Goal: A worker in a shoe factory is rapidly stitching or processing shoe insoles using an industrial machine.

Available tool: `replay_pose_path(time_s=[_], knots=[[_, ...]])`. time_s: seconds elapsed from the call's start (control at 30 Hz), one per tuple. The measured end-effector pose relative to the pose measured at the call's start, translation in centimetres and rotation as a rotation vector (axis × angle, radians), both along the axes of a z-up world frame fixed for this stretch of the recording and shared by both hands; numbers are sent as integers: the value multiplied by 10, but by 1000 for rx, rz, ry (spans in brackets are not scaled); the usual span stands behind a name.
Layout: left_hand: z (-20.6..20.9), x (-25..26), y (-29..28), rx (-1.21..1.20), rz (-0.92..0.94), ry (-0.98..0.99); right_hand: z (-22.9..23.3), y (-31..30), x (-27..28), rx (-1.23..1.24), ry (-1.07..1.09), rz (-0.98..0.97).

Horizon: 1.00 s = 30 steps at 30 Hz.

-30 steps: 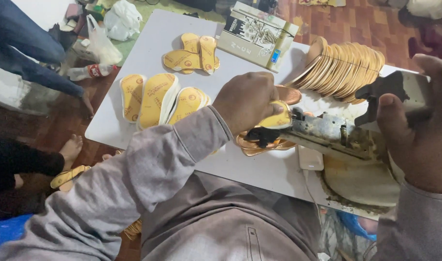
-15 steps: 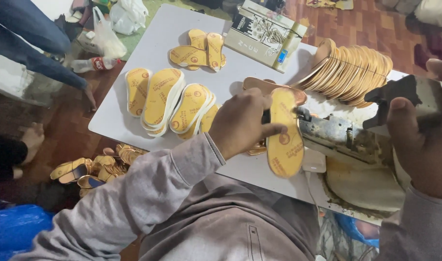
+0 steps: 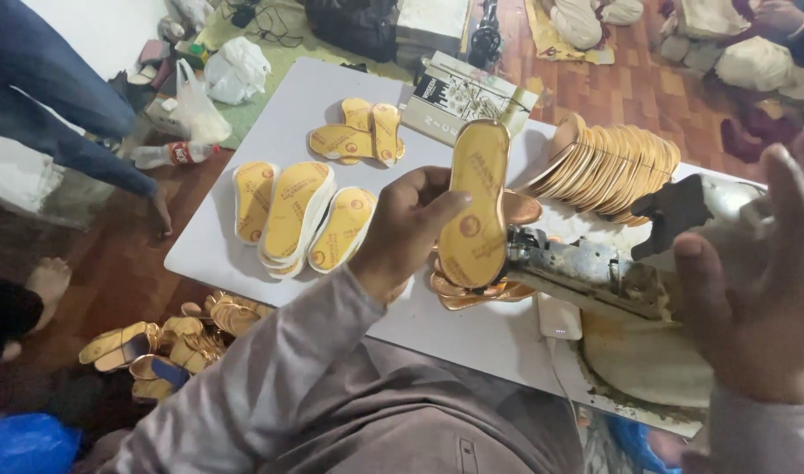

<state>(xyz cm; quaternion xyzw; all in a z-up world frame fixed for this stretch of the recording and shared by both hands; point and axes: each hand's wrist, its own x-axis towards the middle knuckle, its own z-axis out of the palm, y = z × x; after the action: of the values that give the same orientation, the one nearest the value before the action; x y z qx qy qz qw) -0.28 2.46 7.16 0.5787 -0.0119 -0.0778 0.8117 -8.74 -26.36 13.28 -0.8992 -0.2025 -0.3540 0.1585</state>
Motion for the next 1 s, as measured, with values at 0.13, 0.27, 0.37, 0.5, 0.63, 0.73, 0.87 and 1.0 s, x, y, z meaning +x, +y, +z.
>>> replay_pose_path(time_s=[0.13,0.27,0.37,0.5,0.63,0.73,0.87,1.0], knots=[[6,-36,19,-29,-91,-331,-15,51,-40,93,-351,-37],[21,-64,28,120,-134,-327,8,105,-44,344,-150,23],[24,-80,30,293,-146,-334,16,120,-38,689,237,188],[19,-86,33,292,-194,-336,4,108,-30,1059,623,264],[19,-86,36,320,-222,-478,-19,94,-21,1251,849,485],[37,-92,32,467,-189,-554,-28,100,-21,1310,938,545],[25,-90,33,518,-207,-626,-30,97,-24,1344,995,662],[24,-88,35,589,-267,-680,-20,94,-27,1164,1056,362]])
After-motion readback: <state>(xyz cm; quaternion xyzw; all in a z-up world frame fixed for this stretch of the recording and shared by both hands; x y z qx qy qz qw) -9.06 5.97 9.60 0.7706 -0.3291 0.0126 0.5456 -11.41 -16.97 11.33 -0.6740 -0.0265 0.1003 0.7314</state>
